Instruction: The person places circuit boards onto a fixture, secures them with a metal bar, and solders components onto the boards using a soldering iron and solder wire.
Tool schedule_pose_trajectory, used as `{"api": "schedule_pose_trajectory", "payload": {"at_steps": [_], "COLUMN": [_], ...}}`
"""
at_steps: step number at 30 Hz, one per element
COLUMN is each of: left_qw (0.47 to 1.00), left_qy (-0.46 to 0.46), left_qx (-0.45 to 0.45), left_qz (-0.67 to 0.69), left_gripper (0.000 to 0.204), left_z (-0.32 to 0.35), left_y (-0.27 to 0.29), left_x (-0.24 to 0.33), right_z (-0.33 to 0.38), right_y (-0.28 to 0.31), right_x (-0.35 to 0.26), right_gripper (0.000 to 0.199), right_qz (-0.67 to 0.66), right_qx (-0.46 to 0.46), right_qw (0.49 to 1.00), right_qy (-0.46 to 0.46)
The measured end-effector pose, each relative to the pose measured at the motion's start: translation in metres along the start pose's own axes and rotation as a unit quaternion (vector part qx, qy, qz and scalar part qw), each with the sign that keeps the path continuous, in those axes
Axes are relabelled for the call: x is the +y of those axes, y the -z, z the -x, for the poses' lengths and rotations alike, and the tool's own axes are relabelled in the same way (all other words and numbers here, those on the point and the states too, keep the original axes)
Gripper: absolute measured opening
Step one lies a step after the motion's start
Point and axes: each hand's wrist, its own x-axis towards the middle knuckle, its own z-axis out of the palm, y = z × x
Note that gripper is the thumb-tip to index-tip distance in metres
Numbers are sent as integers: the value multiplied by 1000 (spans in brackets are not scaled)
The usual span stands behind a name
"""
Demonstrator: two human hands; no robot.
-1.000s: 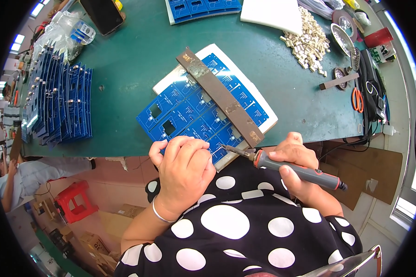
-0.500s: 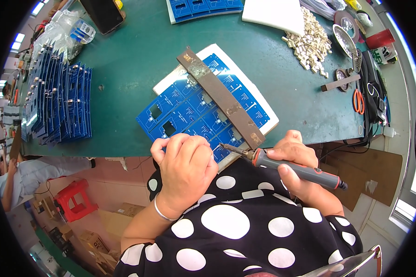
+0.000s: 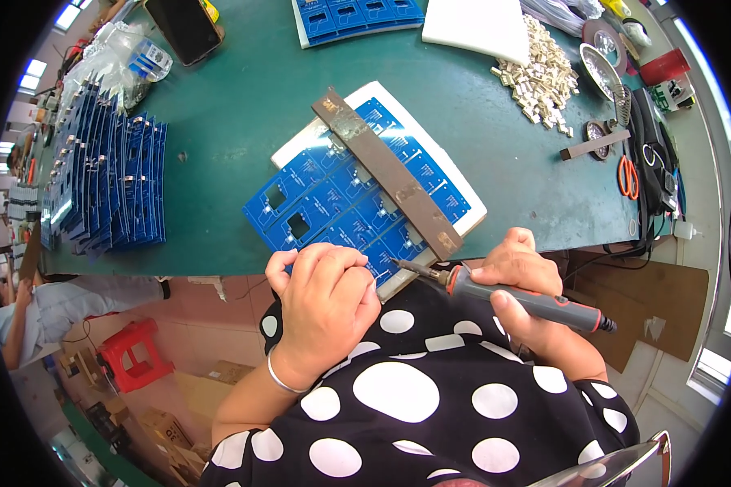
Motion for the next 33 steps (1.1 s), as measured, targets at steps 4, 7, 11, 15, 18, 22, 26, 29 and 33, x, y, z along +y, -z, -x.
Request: {"api": "schedule_pose_trajectory", "payload": {"at_steps": [4,7,11,15,18,22,26,29,33], "left_qw": [1000,1000,1000,1000,1000,1000,1000,1000,1000], "left_qy": [-2,2,7,7,5,4,7,10,18], "left_qx": [-7,-6,-1,-3,-5,-8,-5,-1,-15], "left_qz": [14,10,14,0,-4,-12,-12,-19,-17], "left_gripper": [21,21,21,20,20,21,21,21,21], "left_z": [6,7,5,4,3,1,-1,-3,-5], "left_y": [0,0,-3,-4,-5,-6,-8,-9,-8], "left_x": [4,5,7,8,8,9,9,9,10], "right_z": [8,14,16,17,17,17,15,14,12], "right_y": [1,0,-3,-4,-5,-6,-6,-6,-7], "right_x": [-1,-2,-1,-1,-2,-1,-1,-1,-1], "right_gripper": [18,20,21,21,21,21,21,21,20], "right_qz": [-19,-30,-38,-27,-33,-34,-33,-30,-30], "right_qx": [15,22,14,2,0,4,1,1,1], "right_qw": [1000,999,999,999,999,999,999,999,999], "right_qy": [0,-8,-19,-18,-23,-22,-19,-15,-15]}}
